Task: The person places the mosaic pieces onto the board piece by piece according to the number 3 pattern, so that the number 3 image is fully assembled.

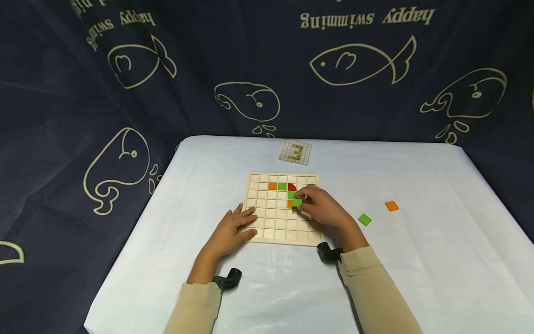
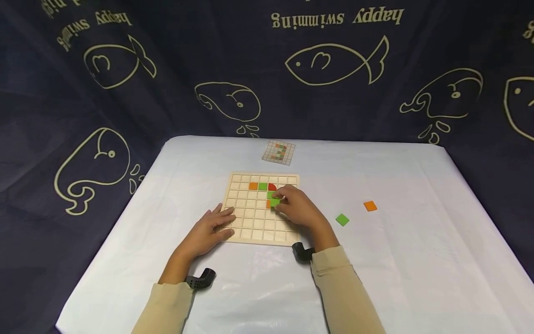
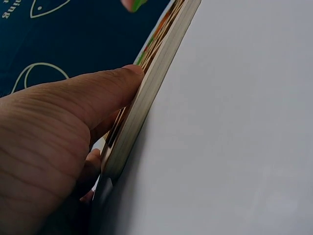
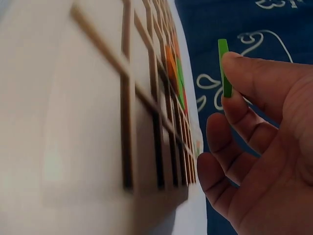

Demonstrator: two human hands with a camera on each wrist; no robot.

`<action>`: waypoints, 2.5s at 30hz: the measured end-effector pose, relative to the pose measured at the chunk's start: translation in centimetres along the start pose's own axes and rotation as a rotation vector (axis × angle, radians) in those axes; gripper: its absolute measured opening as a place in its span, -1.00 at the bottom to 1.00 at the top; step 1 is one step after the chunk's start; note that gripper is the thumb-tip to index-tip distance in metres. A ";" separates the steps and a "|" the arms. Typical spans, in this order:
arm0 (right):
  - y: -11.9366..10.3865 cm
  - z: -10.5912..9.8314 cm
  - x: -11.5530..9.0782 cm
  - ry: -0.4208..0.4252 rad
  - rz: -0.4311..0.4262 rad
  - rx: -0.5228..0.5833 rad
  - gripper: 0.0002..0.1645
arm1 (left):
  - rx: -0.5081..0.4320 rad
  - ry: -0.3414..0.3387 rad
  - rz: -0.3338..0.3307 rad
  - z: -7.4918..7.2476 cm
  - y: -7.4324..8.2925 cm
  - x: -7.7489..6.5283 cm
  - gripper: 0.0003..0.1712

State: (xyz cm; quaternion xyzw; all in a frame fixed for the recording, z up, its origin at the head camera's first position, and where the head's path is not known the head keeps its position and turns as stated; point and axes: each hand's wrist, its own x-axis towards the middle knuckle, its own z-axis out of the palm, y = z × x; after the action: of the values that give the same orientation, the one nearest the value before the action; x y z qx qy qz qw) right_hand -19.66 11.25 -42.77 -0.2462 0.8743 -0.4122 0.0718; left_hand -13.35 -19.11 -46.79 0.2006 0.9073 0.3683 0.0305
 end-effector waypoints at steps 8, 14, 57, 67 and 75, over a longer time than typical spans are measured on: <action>-0.6 1.3 1.8 -0.036 0.022 0.003 -0.69 | -0.009 -0.003 -0.006 -0.1 0.2 0.0 -0.47; -0.8 2.1 2.8 -0.057 0.020 -0.008 -0.69 | 0.004 -0.009 -0.009 -0.1 0.2 0.1 -0.47; -1.1 3.4 4.1 -0.089 0.104 -0.135 -0.74 | 0.015 -0.006 0.001 -0.2 0.1 0.3 -0.47; -1.1 3.2 4.0 -0.085 0.106 -0.109 -0.75 | 0.004 -0.003 0.004 -0.3 0.1 0.2 -0.47; -1.4 2.6 3.2 -0.080 0.087 -0.014 -0.74 | -0.004 -0.003 -0.006 -0.2 0.1 0.2 -0.47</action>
State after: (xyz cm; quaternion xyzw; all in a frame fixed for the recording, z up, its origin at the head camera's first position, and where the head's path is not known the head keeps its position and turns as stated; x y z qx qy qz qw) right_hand -21.09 7.13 -43.16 -0.2245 0.8834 -0.3926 0.1230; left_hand -13.54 -19.03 -46.55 0.1986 0.9071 0.3695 0.0334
